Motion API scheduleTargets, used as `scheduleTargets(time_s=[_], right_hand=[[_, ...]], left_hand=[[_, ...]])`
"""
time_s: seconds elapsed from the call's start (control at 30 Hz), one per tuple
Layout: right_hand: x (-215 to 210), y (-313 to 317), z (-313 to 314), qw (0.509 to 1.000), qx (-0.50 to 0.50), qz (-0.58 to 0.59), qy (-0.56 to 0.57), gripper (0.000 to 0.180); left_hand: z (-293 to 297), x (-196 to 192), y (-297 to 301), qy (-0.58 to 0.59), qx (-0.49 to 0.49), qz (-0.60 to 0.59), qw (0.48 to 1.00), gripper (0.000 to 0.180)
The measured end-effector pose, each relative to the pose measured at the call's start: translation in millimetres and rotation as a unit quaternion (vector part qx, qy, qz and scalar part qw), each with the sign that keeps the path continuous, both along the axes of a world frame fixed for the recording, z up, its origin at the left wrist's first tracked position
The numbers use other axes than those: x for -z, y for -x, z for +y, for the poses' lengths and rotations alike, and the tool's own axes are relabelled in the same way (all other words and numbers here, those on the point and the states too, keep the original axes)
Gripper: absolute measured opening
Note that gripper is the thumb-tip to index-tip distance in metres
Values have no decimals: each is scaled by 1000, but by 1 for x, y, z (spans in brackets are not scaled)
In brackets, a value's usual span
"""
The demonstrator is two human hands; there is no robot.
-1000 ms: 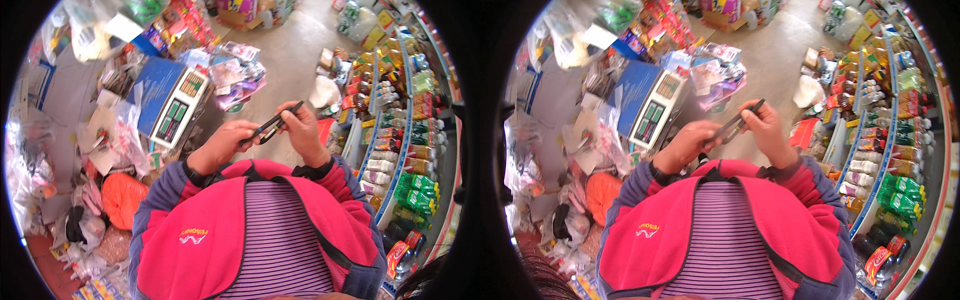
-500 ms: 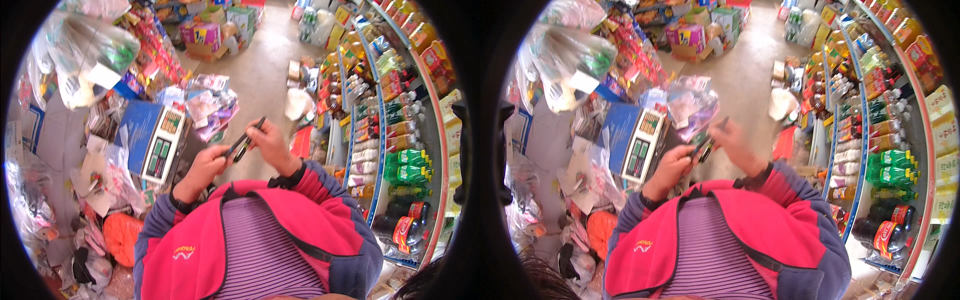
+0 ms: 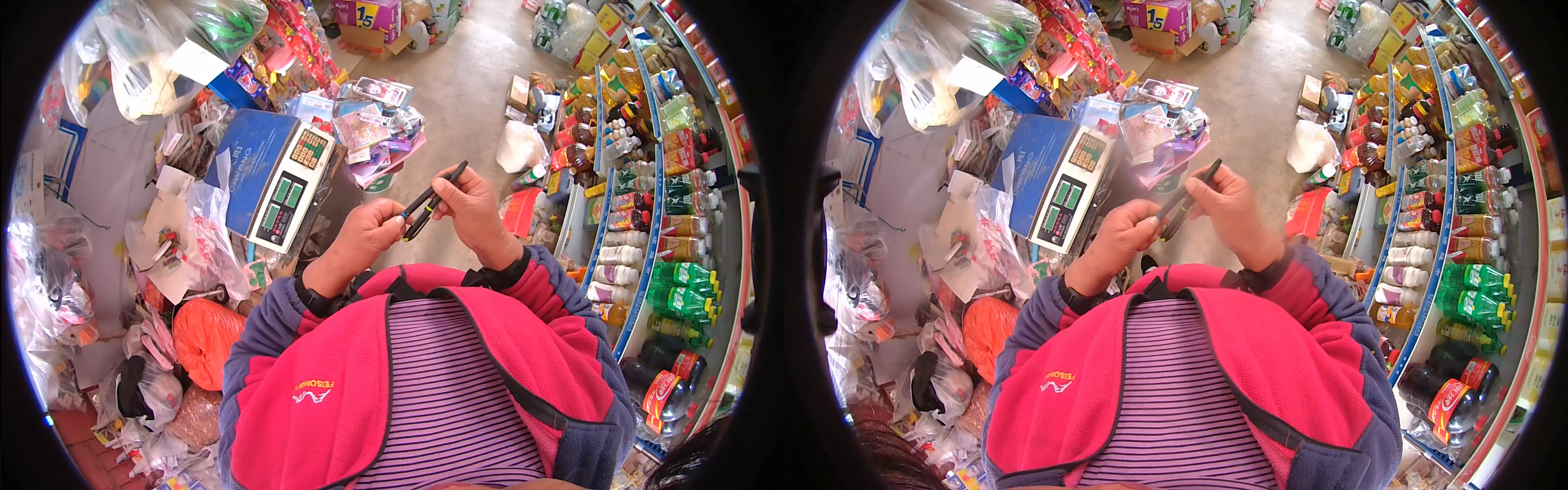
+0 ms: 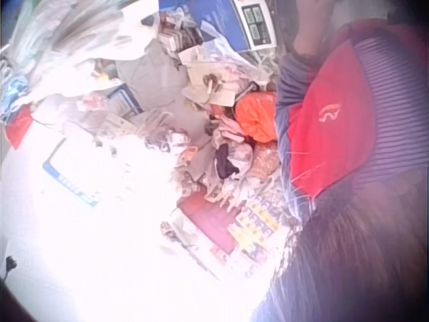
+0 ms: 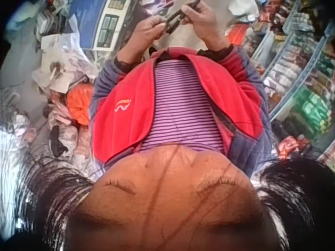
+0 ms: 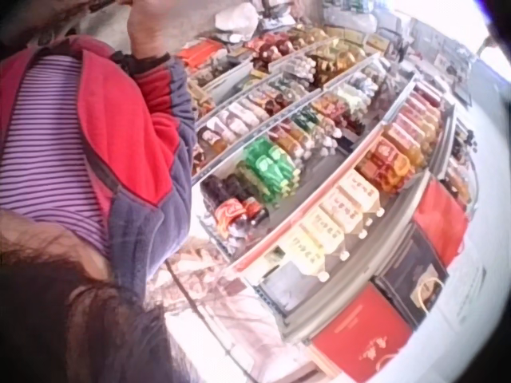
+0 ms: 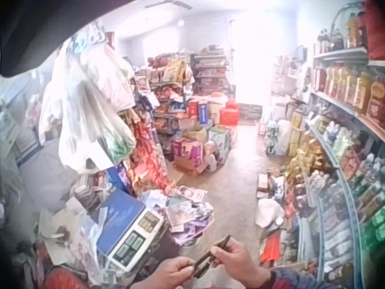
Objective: The person picks up a small black electronic device and a pink cloth, then walks through a cluttered store. They repeatedly open and close the device, inspecting its interior. Finally, they use a patterned cloth to wipe the device.
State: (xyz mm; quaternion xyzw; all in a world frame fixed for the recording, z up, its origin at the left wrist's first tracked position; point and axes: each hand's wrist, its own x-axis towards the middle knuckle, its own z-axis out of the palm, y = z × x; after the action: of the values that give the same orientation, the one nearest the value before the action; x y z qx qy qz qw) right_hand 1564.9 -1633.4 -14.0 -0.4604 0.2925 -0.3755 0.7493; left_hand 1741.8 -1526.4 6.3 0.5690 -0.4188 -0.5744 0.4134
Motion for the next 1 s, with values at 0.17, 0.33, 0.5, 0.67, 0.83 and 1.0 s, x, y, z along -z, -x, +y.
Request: scheduleTargets(time_s=[0.17,0.33,0.5,0.67,0.83,1.0], right_hand=[[3,-3,-1,1000,-7,-1,3,9],[3,0,0,1000,-30,8,6,11],[1,7,1,999,-36,-4,17,11],[1,9,2,999,-33,-1,21,11],[0,11,2,999,-28,8,21,10],[0,11,4,999,-41,2,28,11]], left_hand=[[1,2,2,54,-17,-22,998,18],[0,5,2,22,-3,-35,999,18],[-1,10,2,19,0,46,999,18],[-2,13,5,15,-10,61,998,19],[-3,11,5,8,5,73,997,19],[-1,12,6,-3,-6,73,997,20]])
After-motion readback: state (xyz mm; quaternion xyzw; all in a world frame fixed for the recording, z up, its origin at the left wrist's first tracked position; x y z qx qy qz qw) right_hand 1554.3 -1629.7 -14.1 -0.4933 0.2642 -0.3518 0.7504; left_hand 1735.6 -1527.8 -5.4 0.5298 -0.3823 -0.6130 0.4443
